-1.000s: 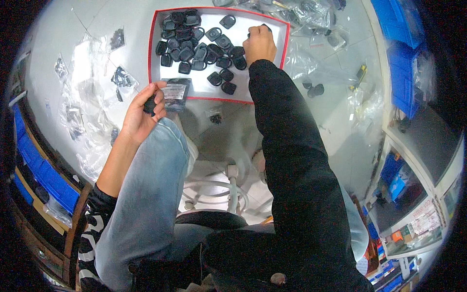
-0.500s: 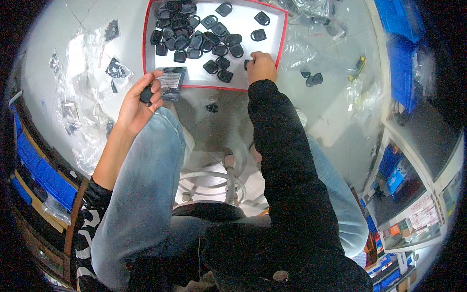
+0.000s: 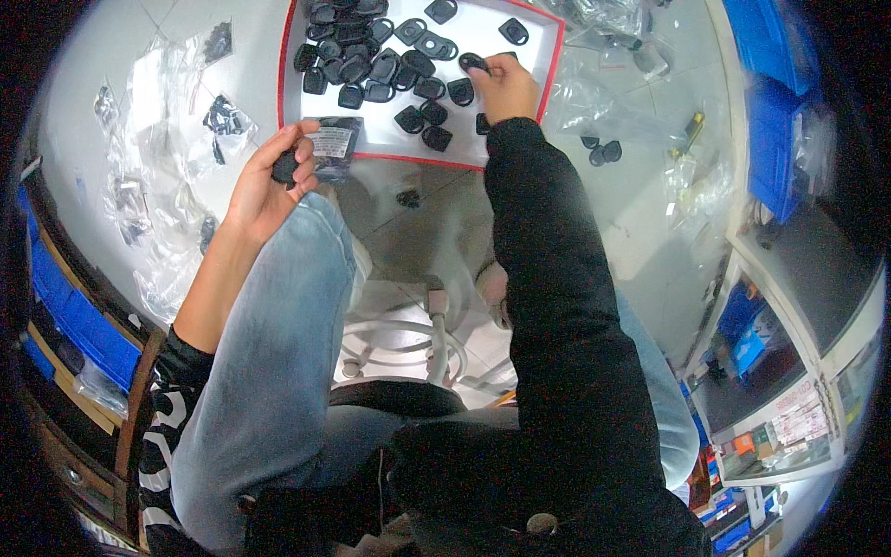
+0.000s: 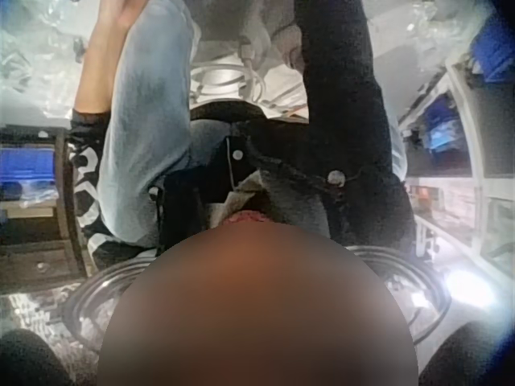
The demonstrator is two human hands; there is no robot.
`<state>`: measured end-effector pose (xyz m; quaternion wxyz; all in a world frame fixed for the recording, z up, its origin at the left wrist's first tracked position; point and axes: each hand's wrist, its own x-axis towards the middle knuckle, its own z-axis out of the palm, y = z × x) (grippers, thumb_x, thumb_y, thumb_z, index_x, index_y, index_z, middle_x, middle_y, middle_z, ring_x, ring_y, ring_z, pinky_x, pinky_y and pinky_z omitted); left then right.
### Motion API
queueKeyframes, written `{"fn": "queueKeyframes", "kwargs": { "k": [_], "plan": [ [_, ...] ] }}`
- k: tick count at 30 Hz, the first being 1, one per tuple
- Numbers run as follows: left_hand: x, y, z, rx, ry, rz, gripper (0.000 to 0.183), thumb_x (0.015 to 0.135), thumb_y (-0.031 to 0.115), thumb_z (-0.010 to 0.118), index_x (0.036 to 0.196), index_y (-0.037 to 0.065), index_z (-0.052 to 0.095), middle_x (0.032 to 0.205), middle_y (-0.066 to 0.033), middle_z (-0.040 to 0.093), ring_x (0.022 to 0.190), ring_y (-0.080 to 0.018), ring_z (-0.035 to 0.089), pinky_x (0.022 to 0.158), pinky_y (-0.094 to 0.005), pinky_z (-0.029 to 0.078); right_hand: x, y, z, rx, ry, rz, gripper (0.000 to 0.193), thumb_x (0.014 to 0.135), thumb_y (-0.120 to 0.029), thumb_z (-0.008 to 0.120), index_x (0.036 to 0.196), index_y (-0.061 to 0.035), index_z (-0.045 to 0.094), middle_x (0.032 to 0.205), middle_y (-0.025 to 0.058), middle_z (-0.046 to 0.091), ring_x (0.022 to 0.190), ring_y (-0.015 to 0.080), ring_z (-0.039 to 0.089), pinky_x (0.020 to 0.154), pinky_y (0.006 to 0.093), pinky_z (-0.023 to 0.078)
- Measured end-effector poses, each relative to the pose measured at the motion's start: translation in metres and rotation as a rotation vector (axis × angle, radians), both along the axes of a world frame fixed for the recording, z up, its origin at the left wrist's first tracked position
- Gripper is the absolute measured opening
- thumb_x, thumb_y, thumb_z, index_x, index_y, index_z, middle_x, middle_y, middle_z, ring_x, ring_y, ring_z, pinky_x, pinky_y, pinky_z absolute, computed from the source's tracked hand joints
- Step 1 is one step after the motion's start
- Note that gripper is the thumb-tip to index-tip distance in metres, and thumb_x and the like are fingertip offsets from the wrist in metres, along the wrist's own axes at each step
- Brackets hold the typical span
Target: The person sits on the floor and assembles small black key fobs by inserting batteries and attaching small components. They handle multiple fobs one at a time, place them into a red box, and organize the parts on the floor.
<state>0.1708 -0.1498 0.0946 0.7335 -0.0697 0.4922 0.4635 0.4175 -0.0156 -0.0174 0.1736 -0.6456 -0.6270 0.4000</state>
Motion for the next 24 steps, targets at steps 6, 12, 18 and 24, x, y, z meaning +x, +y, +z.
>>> {"fn": "queueKeyframes", "kwargs": {
  "k": [6, 12, 18, 24],
  "plan": [
    [0.003, 0.001, 0.000, 0.015, -0.004, -0.018, 0.025, 0.088, 0.018, 0.043, 0.100, -0.001, 0.052, 0.068, -0.0007, 0.048, 0.056, -0.0091, 0.043, 0.054, -0.0237, 0.040, 0.030, -0.041, 0.021, -0.278, 0.116, -0.099, 0.021, 0.075, -0.008, 0.061, 0.094, 0.0011, 0.057, 0.069, 0.0060, 0.059, 0.057, 0.0113, 0.056, 0.051, 0.0236, 0.045],
    [0.006, -0.008, -0.001, 0.031, -0.010, -0.034, 0.026, 0.087, 0.019, 0.043, 0.102, -0.001, 0.051, 0.072, -0.0019, 0.050, 0.059, -0.0108, 0.046, 0.057, -0.0252, 0.044, 0.034, -0.070, 0.011, -0.154, -0.140, 0.083, 0.018, 0.071, -0.007, 0.062, 0.088, -0.0010, 0.060, 0.070, 0.0100, 0.061, 0.061, 0.0192, 0.060, 0.058, 0.0296, 0.048],
    [0.012, -0.029, 0.001, 0.037, -0.029, -0.022, 0.027, 0.087, 0.020, 0.045, 0.103, -0.001, 0.050, 0.073, -0.0029, 0.050, 0.060, -0.0118, 0.046, 0.057, -0.0253, 0.043, 0.039, -0.067, 0.004, -0.318, -0.159, 0.075, 0.020, 0.072, -0.008, 0.061, 0.091, -0.0047, 0.063, 0.074, 0.0118, 0.063, 0.067, 0.0211, 0.062, 0.063, 0.0303, 0.049],
    [0.012, -0.061, 0.005, 0.047, -0.015, 0.044, 0.026, 0.087, 0.020, 0.044, 0.099, -0.001, 0.053, 0.072, -0.0022, 0.051, 0.060, -0.0104, 0.047, 0.058, -0.0247, 0.045, 0.040, -0.066, -0.001, 0.054, -0.420, 0.238, 0.014, 0.073, -0.011, 0.057, 0.083, -0.0097, 0.066, 0.078, 0.0145, 0.062, 0.075, 0.0276, 0.060, 0.071, 0.0364, 0.047]
  ]
}}
